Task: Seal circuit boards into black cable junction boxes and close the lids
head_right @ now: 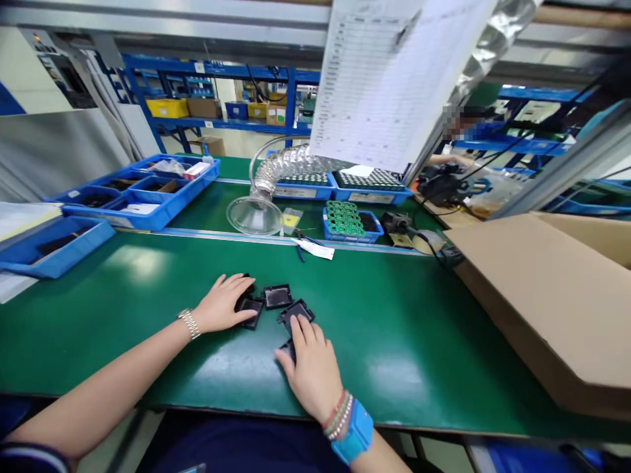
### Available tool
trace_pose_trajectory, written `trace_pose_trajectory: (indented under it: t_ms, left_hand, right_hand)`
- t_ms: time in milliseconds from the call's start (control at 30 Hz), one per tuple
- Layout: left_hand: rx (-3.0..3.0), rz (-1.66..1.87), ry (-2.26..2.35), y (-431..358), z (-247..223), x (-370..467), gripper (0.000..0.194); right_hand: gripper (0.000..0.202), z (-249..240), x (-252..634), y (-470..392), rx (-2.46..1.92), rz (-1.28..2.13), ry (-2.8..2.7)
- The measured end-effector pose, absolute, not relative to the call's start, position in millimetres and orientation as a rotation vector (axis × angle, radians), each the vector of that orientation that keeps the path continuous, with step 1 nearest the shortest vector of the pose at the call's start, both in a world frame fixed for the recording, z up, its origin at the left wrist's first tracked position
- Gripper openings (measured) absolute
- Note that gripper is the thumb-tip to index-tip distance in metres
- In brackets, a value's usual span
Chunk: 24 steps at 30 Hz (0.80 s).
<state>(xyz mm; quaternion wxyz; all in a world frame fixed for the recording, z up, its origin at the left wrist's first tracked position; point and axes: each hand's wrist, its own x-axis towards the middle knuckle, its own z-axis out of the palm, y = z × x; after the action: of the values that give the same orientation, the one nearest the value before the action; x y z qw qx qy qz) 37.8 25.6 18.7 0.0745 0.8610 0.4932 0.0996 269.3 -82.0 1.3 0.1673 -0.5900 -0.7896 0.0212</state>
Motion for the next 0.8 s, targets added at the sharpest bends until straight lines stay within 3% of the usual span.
trace_pose_trajectory:
  t_ms: [267,567,800]
  left_hand:
    - [2.569,0.251,1.758,11,15,29,0.024]
    - [2.537,0.272,1.899,68,6,10,0.030]
    - [2.602,0.360,1.741,126,9,56,0.029]
  right_hand:
    - [0.026,7,300,-71,-1.207,0.181,-2.379]
    - [0.022,1,316,-60,-1.204,0.208,-2.341]
    - [0.022,2,301,-51,-1.049,0.493,-2.371]
